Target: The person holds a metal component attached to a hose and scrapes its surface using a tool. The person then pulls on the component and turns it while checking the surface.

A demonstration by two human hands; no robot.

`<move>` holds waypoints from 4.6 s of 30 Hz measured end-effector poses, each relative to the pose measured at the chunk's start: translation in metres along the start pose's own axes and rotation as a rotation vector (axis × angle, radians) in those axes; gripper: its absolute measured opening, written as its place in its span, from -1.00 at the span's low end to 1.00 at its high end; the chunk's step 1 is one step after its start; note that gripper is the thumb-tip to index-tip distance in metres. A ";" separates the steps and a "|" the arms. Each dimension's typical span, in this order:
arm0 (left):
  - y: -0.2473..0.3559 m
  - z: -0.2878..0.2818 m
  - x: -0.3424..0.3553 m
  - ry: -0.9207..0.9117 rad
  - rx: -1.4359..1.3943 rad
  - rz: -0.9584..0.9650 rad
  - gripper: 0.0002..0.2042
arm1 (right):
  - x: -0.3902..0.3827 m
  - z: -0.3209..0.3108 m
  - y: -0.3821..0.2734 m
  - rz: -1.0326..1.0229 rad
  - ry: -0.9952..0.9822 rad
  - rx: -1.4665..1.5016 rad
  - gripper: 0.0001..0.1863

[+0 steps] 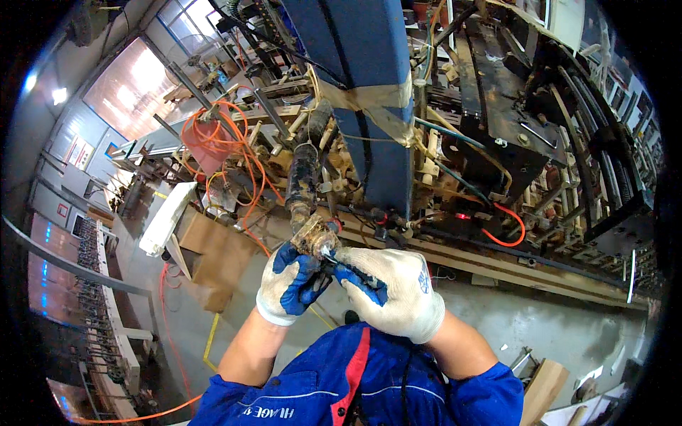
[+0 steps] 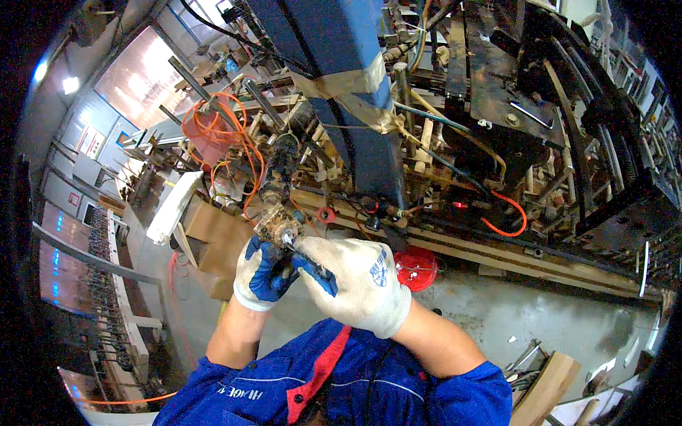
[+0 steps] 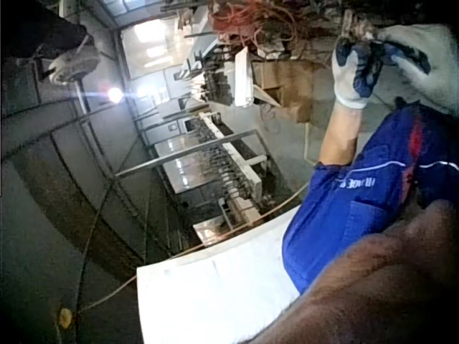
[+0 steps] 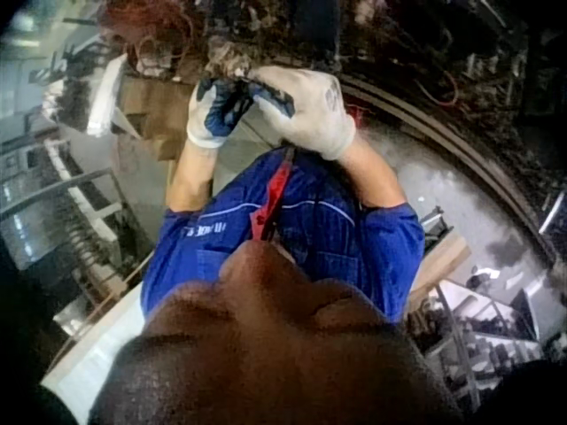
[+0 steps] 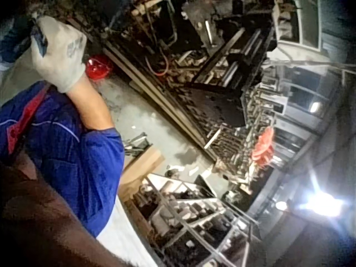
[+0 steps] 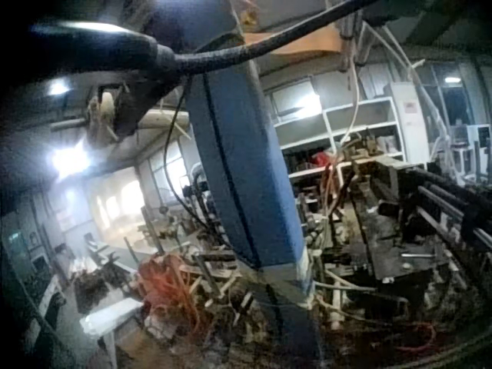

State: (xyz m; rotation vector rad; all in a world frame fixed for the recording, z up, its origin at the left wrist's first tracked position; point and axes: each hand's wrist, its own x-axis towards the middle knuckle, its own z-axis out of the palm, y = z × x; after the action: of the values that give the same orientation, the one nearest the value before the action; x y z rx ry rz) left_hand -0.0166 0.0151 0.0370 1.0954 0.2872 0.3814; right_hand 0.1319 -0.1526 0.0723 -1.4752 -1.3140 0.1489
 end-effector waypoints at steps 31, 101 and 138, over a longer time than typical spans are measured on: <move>-0.029 0.015 0.022 -0.069 -0.214 -0.181 -0.61 | -0.017 0.019 -0.003 0.183 0.121 -0.503 -0.80; -0.027 0.031 0.037 -0.184 -0.468 -0.317 -0.38 | -0.081 -0.011 0.030 0.512 0.416 0.648 -0.68; 0.046 0.050 0.022 -0.006 -0.591 0.084 -0.49 | -0.028 0.025 0.020 -0.095 0.010 0.241 -0.65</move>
State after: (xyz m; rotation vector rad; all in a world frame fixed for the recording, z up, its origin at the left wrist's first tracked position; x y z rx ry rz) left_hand 0.0163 0.0029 0.0994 0.5285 0.1087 0.4984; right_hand 0.1166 -0.1543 0.0330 -1.2070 -1.3065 0.2295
